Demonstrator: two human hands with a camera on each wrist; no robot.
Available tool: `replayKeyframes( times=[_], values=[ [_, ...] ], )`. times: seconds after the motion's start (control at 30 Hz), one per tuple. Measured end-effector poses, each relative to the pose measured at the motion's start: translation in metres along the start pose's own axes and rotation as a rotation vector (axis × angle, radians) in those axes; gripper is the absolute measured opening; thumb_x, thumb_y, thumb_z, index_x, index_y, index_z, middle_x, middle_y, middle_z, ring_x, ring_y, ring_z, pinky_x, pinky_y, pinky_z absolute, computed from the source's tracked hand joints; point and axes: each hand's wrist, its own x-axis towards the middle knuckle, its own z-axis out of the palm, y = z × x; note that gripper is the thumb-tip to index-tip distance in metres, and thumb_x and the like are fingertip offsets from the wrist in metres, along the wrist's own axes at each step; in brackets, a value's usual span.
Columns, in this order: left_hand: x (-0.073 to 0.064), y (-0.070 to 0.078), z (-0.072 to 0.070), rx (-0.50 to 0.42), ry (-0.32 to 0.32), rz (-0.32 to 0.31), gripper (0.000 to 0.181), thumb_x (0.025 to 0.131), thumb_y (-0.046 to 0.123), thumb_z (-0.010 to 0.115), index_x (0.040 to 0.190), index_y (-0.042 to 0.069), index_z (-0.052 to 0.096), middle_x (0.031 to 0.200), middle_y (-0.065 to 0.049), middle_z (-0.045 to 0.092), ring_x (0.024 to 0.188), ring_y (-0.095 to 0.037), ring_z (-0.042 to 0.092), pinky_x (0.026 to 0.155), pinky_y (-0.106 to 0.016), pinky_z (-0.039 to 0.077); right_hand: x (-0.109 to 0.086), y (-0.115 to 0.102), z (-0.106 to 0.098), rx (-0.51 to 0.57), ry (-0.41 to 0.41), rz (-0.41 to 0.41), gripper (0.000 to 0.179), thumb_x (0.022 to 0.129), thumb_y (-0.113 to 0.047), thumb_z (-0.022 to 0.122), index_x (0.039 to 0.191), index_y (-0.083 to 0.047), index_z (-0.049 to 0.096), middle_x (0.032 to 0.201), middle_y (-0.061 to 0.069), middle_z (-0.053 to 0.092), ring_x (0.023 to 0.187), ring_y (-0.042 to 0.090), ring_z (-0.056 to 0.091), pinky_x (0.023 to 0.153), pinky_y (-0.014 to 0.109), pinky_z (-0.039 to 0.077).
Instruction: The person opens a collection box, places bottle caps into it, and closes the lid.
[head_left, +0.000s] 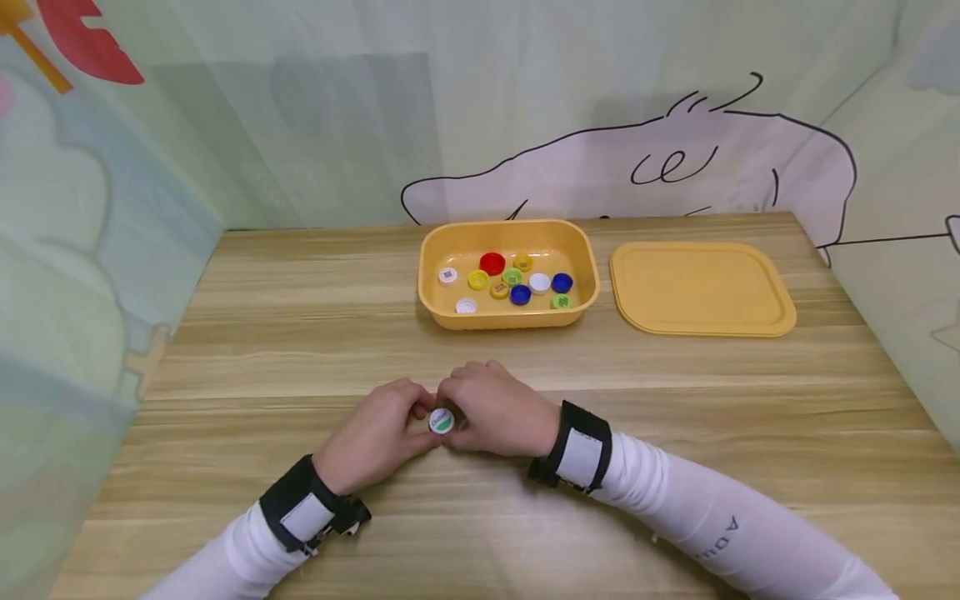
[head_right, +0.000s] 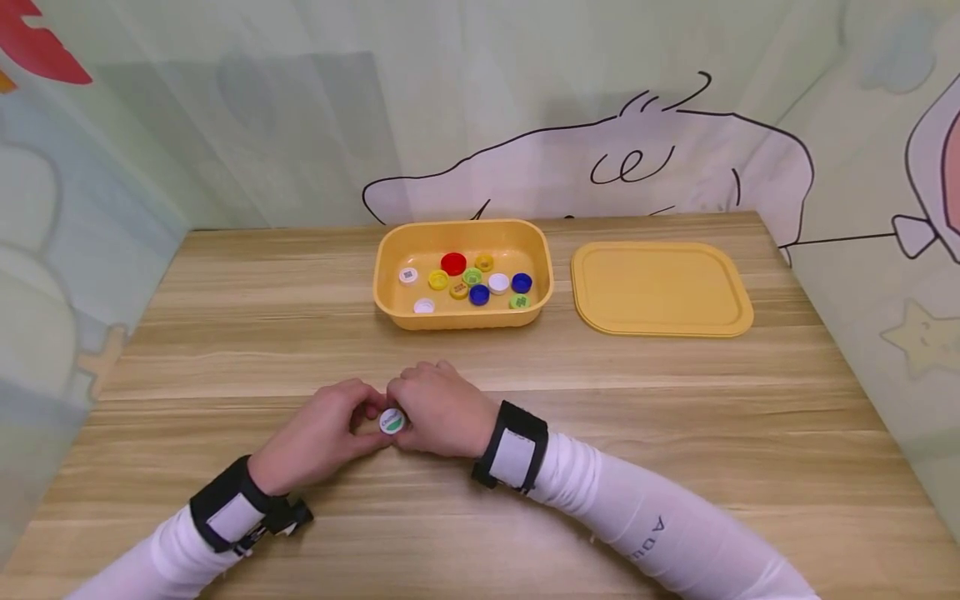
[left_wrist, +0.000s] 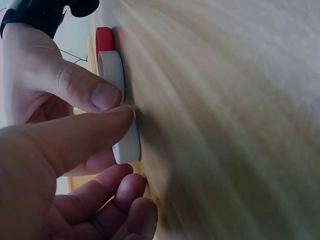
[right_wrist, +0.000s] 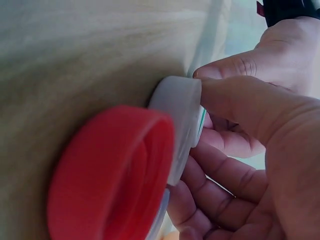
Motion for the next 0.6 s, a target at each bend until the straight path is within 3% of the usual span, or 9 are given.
replayKeyframes(
  times=[0.6],
  values=[
    [0.0018, -0.0015, 0.0001, -0.051, 0.009, -0.043, 0.023, 0.074, 0.029, 0.076, 0.089, 0.018, 0.061, 0.079, 0.007, 0.056, 0.068, -0.009, 0.051, 0.057, -0.027, 0.046, 0.003, 0.0, 0.0012, 0.044, 0.025, 0.022, 0.026, 0.076, -0.035, 0.072, 0.094, -0.021, 0.061, 0.082, -0.013, 0.056, 0.077, 0.005, 0.046, 0.07, 0.032, 0.036]
  ],
)
